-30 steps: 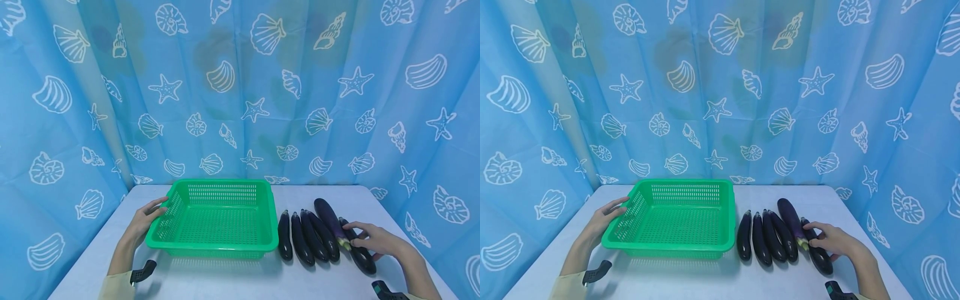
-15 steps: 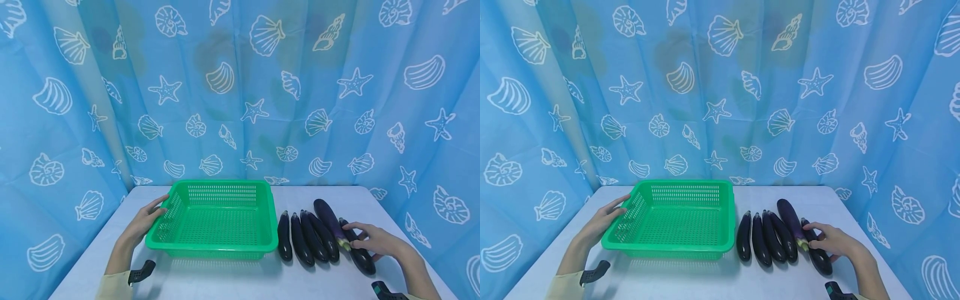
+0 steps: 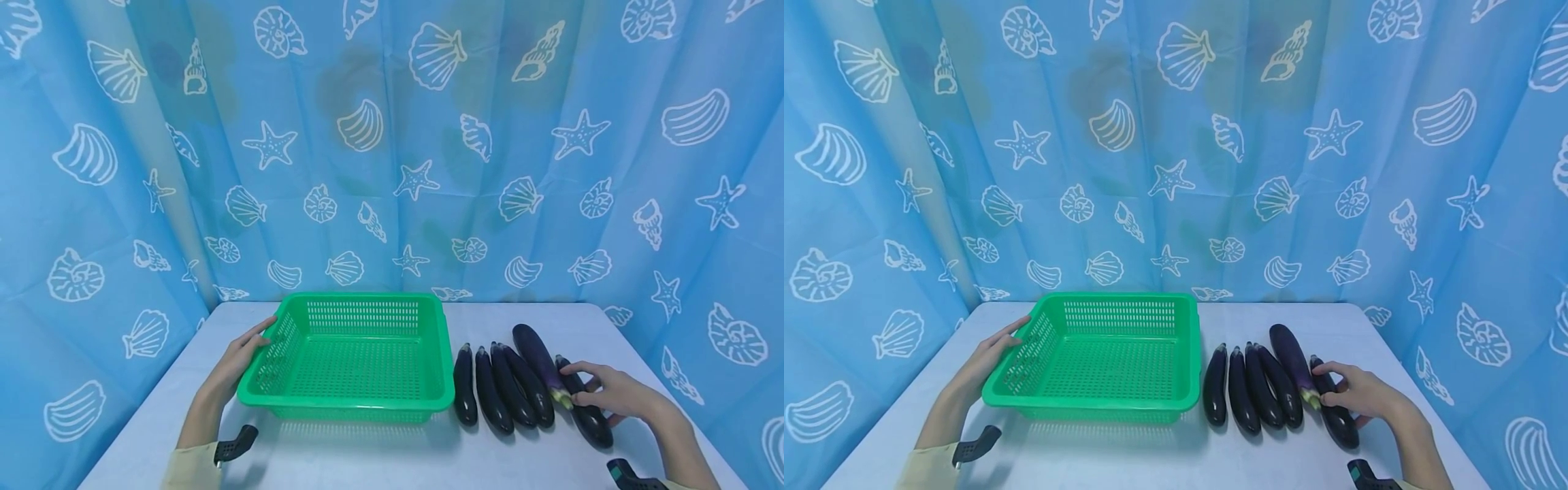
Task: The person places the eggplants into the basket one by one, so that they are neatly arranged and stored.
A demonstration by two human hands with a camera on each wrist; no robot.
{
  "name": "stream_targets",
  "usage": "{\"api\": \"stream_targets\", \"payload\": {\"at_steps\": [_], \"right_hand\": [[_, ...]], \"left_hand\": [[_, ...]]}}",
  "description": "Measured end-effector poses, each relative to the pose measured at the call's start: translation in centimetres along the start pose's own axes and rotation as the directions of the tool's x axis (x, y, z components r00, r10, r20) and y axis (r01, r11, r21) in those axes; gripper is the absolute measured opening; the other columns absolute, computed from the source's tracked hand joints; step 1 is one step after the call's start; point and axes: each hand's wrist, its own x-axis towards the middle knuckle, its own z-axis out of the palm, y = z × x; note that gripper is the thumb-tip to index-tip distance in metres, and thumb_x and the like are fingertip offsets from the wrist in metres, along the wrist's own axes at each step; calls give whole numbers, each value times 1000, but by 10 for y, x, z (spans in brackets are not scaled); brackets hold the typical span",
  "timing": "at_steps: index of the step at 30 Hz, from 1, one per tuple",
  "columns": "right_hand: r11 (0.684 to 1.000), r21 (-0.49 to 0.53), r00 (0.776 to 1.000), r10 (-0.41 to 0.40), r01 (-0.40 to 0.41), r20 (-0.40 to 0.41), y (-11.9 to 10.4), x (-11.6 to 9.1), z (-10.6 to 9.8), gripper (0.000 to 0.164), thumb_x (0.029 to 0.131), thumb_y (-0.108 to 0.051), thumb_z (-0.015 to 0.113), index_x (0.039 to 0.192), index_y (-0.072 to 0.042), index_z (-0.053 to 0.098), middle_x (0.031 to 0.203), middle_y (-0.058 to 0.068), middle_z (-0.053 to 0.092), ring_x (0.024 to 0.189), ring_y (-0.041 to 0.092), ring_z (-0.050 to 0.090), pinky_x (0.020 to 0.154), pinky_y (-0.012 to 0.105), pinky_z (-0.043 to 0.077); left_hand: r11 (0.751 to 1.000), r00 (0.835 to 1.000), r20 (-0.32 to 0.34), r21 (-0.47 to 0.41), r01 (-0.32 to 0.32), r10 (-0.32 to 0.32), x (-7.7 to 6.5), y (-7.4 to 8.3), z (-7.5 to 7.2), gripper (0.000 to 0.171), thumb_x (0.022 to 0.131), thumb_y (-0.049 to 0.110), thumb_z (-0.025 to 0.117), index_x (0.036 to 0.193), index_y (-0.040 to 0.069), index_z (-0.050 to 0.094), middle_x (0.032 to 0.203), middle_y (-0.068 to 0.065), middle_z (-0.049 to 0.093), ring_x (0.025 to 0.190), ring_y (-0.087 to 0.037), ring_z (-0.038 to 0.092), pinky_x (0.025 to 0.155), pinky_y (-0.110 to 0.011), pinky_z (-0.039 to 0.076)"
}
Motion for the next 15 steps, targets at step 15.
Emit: {"api": "stream_targets", "payload": {"at_steps": [15], "right_hand": [[1000,-24,1000,-14,14,-22,5,-2,-3,61,87,-23,67,141,-5,46,111,24,61,80,23,63,55,41,59]], "left_hand": [[1000,1000,-14,5,7,-7,-1,-1,3,59,99,22,39,156,28,27,166,-9,12,152,-40,9,119,-61,19]]}}
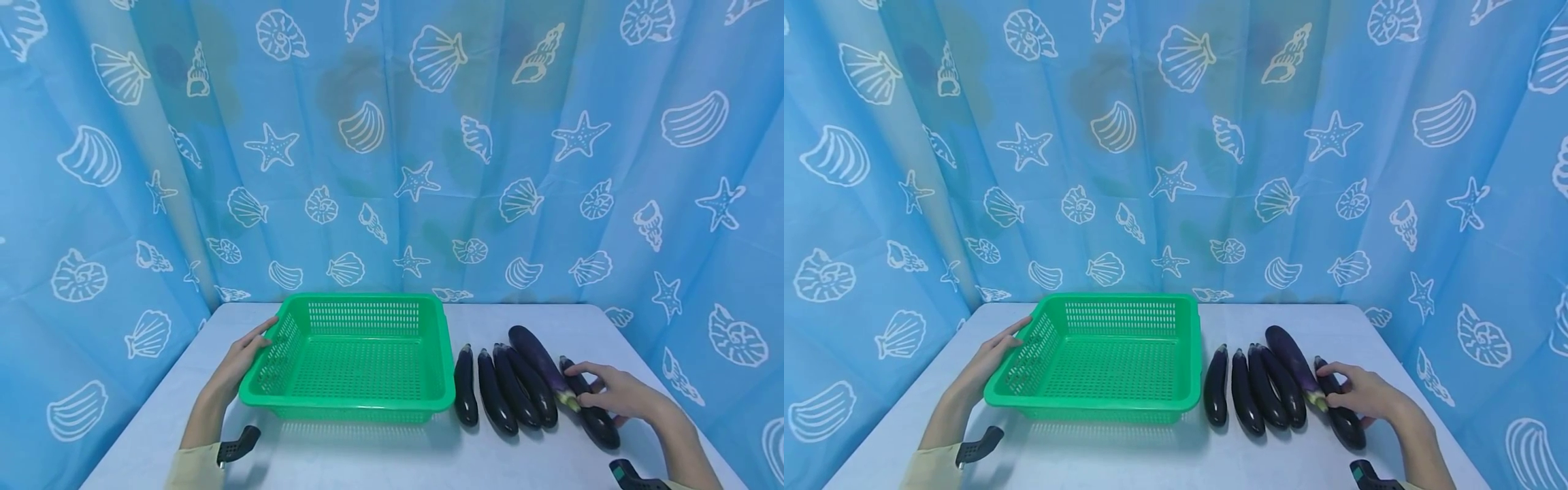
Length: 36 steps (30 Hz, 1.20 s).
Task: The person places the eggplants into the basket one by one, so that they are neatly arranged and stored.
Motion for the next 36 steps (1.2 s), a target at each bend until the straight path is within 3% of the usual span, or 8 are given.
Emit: {"api": "stream_targets", "payload": {"at_steps": [22,36], "right_hand": [[997,-72,997,16,-21,-77,-1,-2,-11,66,88,-28,67,144,-6,42,115,31,58,81,23,62,60,42,58],[994,-106,985,-29,11,-171,-2,-3,-12,63,91,-32,64,145,-6,41,117,35,56,83,24,63,60,38,58]], "left_hand": [[1000,1000,5,-16,-17,18,0,-2,-1,59,99,22,40,156,27,28,167,-8,12,153,-39,8,119,-61,18],[1000,1000,0,-25,-16,16,0,0,-1,59,98,22,41,156,27,29,167,-7,13,153,-37,8,120,-60,18]]}}
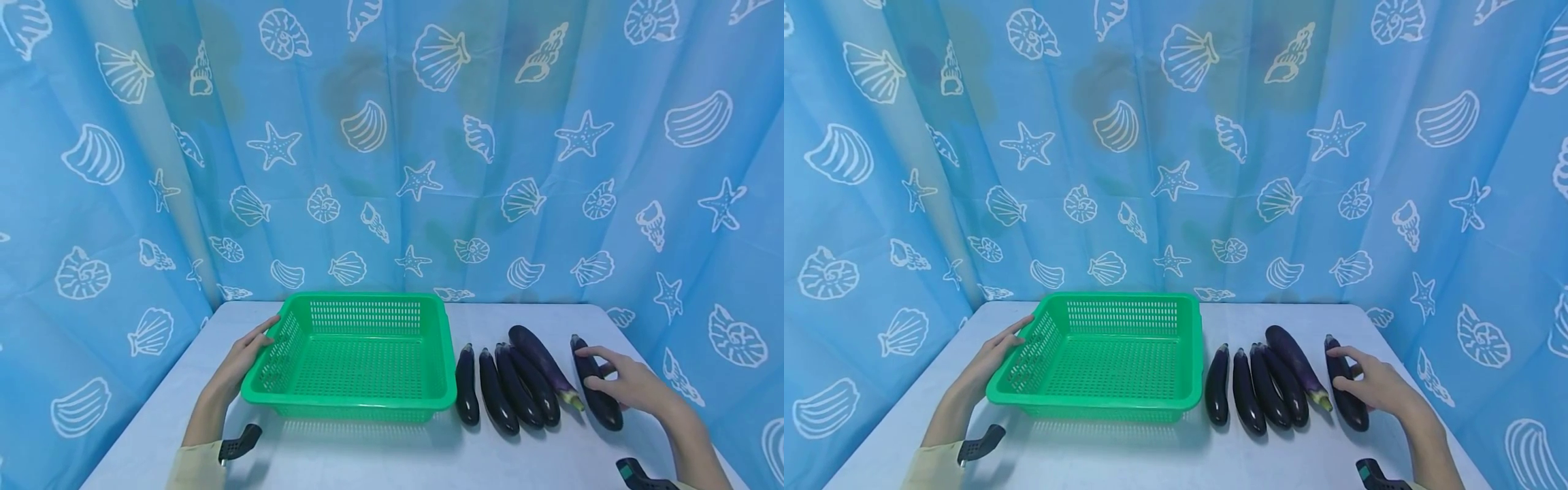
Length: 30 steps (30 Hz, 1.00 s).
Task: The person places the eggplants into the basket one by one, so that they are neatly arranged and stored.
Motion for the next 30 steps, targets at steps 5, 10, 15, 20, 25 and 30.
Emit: {"api": "stream_targets", "payload": {"at_steps": [5,10,15,20,25,30], "right_hand": [[1000,10,1000,-11,12,-9,-5,-1,-1,64,92,-33,64,145,-6,41,118,37,56,83,24,64,60,38,58],[1000,15,1000,-11,11,-18,-11,-2,-1,64,92,-33,63,146,-6,40,118,36,57,83,24,65,61,38,58],[1000,15,999,-13,14,-29,-16,-1,1,65,93,-34,63,146,-6,39,118,37,56,82,23,66,62,38,58],[1000,-9,998,-24,24,-61,-23,-1,0,63,94,-32,62,146,-5,39,118,39,56,80,23,66,60,36,57],[1000,7,998,-28,29,-64,-29,-3,-1,63,95,-31,61,147,-5,37,120,40,55,80,23,67,60,36,58],[999,14,996,-41,42,-78,-39,-2,-1,63,95,-33,61,147,-6,38,121,40,55,81,23,67,61,36,58]], "left_hand": [[1000,1000,4,0,-5,5,1,-1,-1,58,99,22,40,156,28,28,167,-6,12,154,-37,7,120,-61,16],[1000,1000,13,0,-20,20,3,-2,-2,57,100,23,39,156,29,27,167,-7,11,154,-37,6,120,-61,16],[1000,1000,10,-11,-7,7,3,-4,-2,58,100,23,40,156,29,28,167,-6,10,154,-37,6,120,-60,17],[1000,1000,0,-7,6,-6,2,-5,-2,58,99,23,40,156,29,28,167,-7,11,153,-38,9,119,-60,20],[1000,1000,-3,3,0,0,2,-3,-2,58,99,24,41,155,29,29,167,-6,12,153,-37,8,120,-61,17],[1000,1000,4,12,-14,14,3,-2,-3,58,99,23,41,155,29,29,167,-7,11,153,-38,7,119,-61,17]]}}
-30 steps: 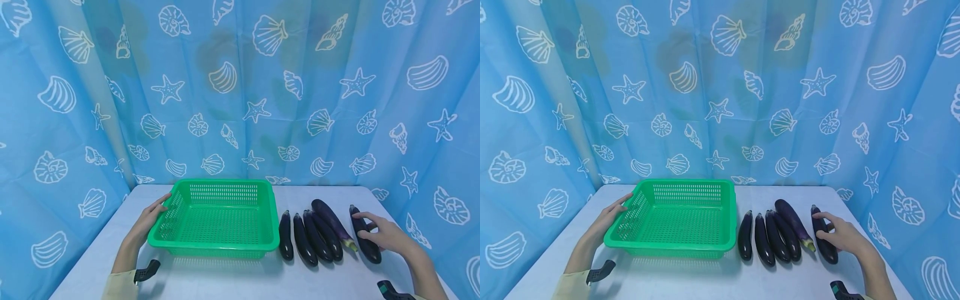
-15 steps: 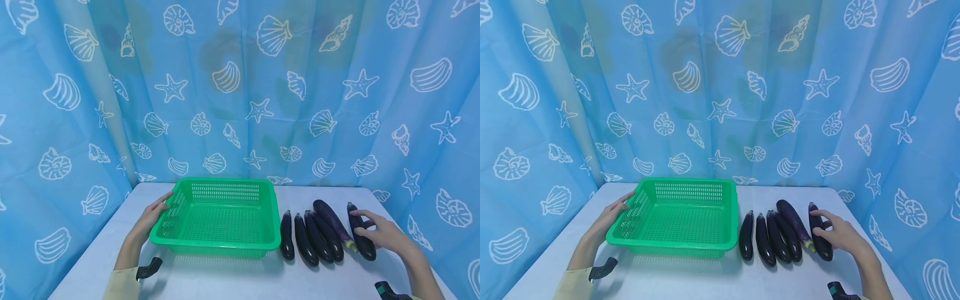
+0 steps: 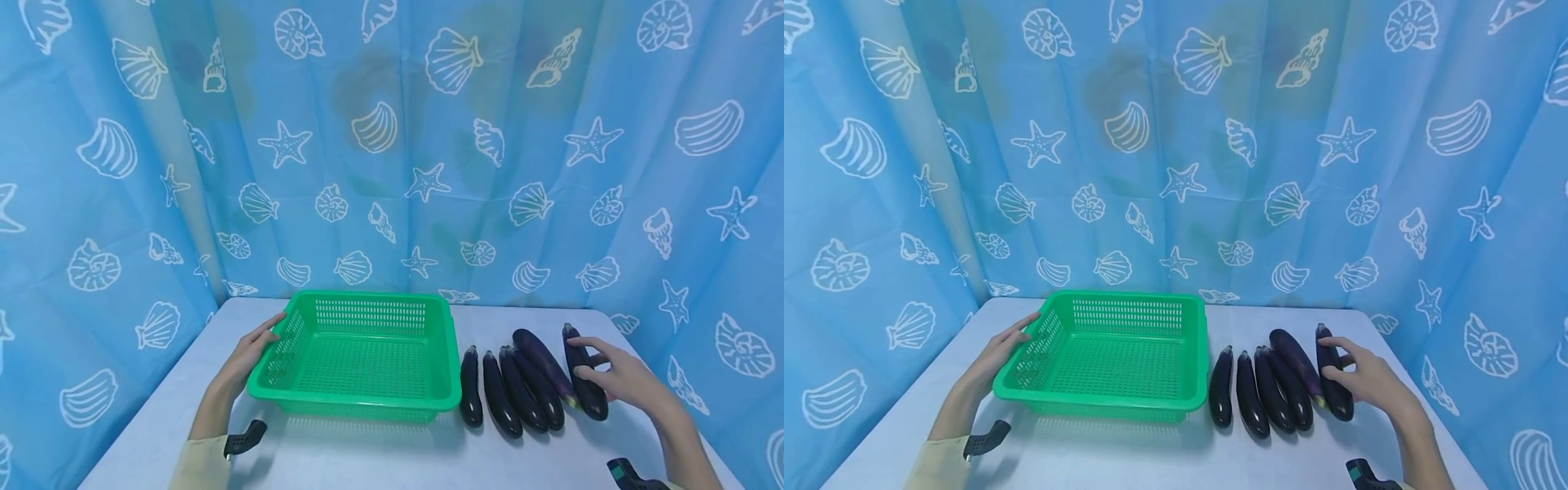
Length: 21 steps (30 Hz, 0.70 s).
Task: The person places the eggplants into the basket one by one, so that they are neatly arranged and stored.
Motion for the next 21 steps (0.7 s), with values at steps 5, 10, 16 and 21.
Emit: {"api": "stream_targets", "payload": {"at_steps": [5,10,16,21], "right_hand": [[999,-5,999,-46,46,-22,-11,3,2,62,94,-34,62,146,-7,40,122,39,55,83,24,67,60,36,58],[997,-13,997,-72,72,-21,-26,7,3,63,93,-34,63,146,-8,41,123,39,55,84,26,67,60,35,58],[994,1,993,-108,109,-37,-43,12,4,61,93,-33,63,146,-9,42,127,37,54,90,30,67,62,36,59],[992,-10,990,-130,129,-48,-52,16,4,61,93,-32,63,145,-8,43,127,36,54,92,33,65,62,36,59]], "left_hand": [[1000,1000,1,-6,-5,5,0,2,0,58,99,23,41,155,29,29,167,-7,12,153,-37,7,120,-61,17],[1000,1000,5,-7,-2,2,0,2,0,58,99,24,42,155,29,29,167,-7,12,154,-37,6,120,-61,15],[1000,1000,7,-7,1,-1,-1,0,-1,58,99,25,41,155,30,28,167,-8,12,153,-37,11,119,-58,22],[1000,1000,12,-7,-6,6,-2,0,0,57,100,25,39,156,30,27,167,-9,10,153,-38,11,118,-57,24]]}}
